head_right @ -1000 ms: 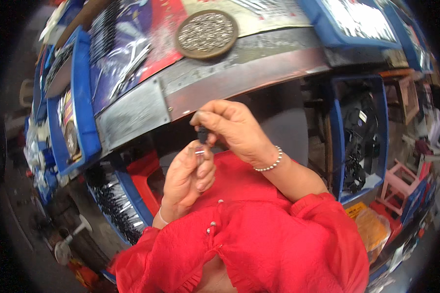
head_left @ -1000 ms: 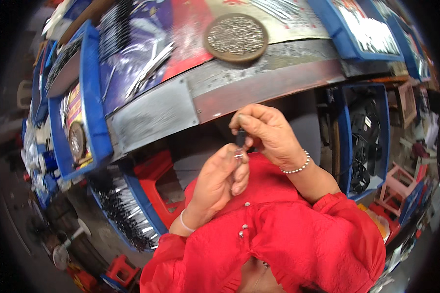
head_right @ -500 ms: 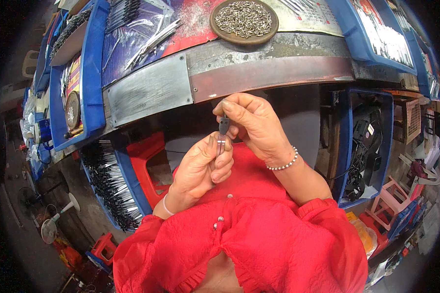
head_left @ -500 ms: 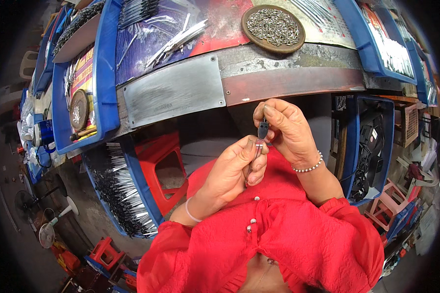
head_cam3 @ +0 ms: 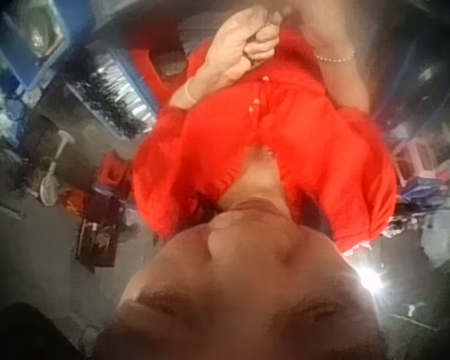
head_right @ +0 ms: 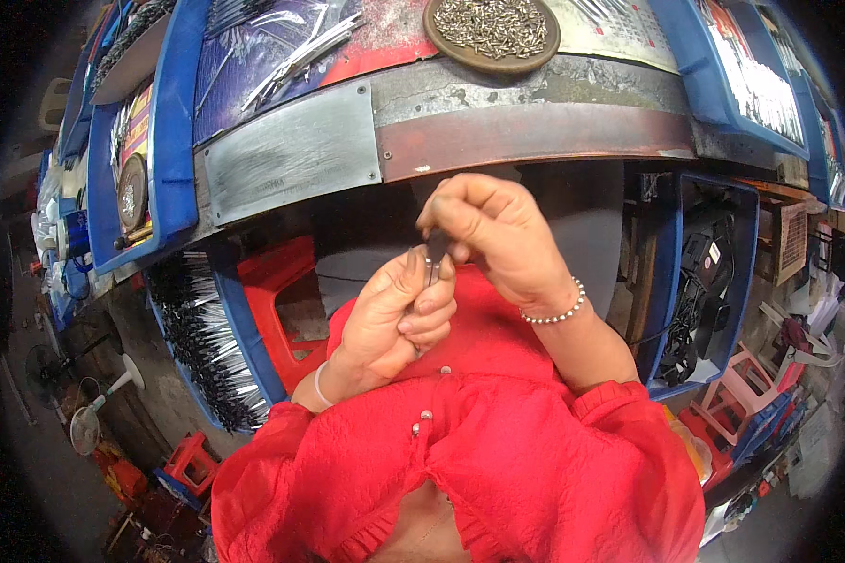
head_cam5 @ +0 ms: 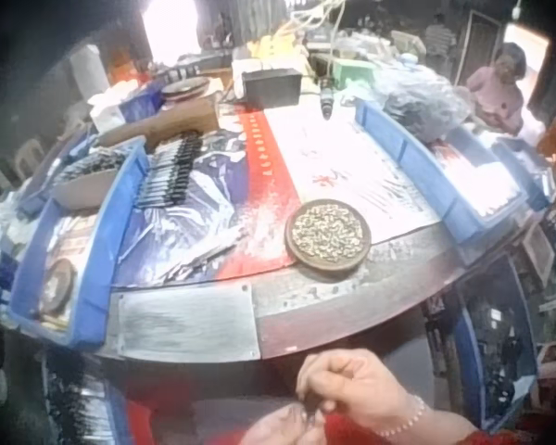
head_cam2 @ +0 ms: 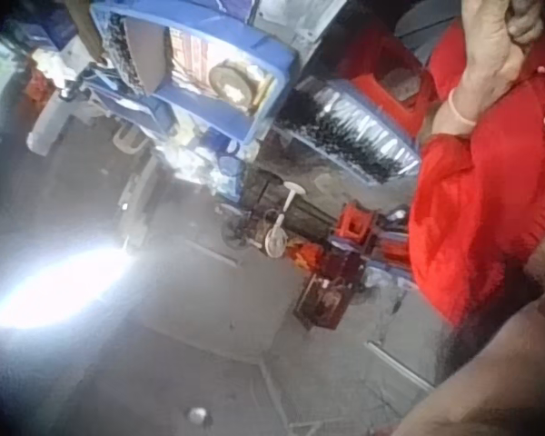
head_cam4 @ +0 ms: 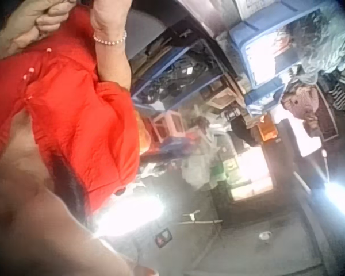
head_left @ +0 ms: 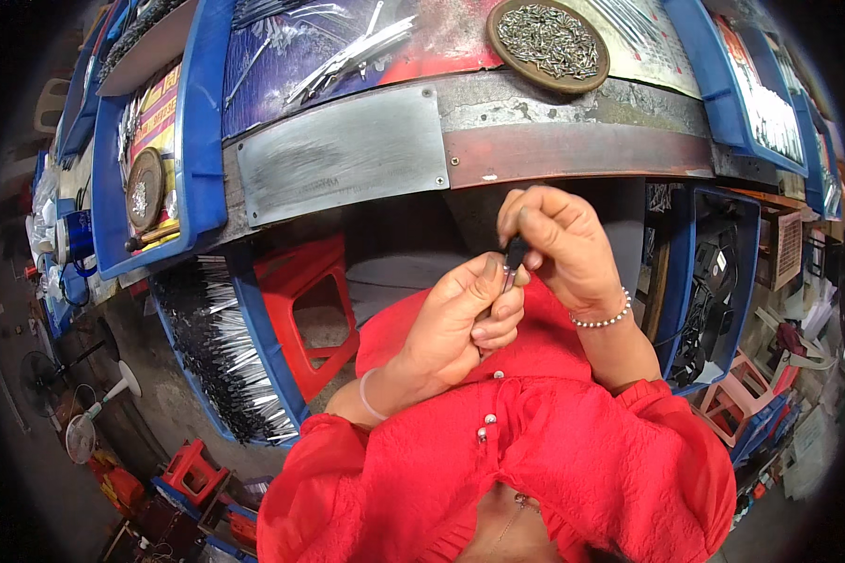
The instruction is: Assembling small metal and plastic components into completed parts at a workbench.
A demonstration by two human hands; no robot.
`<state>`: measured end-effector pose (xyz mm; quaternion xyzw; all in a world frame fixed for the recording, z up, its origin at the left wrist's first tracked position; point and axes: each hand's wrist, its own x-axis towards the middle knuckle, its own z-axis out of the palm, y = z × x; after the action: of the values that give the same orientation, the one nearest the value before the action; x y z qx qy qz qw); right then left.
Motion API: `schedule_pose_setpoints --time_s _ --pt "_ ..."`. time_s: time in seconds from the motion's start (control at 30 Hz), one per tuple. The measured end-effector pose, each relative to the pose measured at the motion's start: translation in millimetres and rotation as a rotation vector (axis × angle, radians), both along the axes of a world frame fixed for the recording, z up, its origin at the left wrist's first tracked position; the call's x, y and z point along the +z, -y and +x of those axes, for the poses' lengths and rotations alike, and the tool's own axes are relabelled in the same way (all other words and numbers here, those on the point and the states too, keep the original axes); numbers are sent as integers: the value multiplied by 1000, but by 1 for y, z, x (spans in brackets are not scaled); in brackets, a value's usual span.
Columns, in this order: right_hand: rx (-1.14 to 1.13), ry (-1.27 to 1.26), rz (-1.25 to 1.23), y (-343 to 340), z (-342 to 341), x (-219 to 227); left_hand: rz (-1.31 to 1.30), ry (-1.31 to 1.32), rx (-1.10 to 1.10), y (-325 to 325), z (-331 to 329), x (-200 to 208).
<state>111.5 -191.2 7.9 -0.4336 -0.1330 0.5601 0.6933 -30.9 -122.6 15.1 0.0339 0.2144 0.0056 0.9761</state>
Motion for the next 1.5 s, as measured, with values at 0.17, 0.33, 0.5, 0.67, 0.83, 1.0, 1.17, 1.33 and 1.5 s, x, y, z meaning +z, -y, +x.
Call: schedule_pose_setpoints --time_s 0.17,0.33,0.5,0.67,0.83,1.0,1.17,1.33,1.5 --pt "40 -43 -5 1 -3 -3 6 -49 -2 2 1 -2" --pt "39 207 -141 -3 -15 4 -9 -94 56 1 -1 0" --pt "31 35 18 -2 -20 -5 -100 -128 124 0 -6 -4" --pt "-45 -29 -13 1 -13 -8 -206 -103 83 -4 6 -12" --pt "-7 11 -36 1 -5 -4 -180 -86 85 0 8 -12" --pt "7 145 -10 4 0 -3 -46 -99 31 0 13 -7" --pt "7 190 6 1 -7 -9 -10 -138 48 -2 10 -4" --pt "-113 212 -82 0 -15 -8 -177 -109 75 -1 13 -8" --pt "-129 165 -101 -1 -19 -7 -313 7 116 1 11 -14"
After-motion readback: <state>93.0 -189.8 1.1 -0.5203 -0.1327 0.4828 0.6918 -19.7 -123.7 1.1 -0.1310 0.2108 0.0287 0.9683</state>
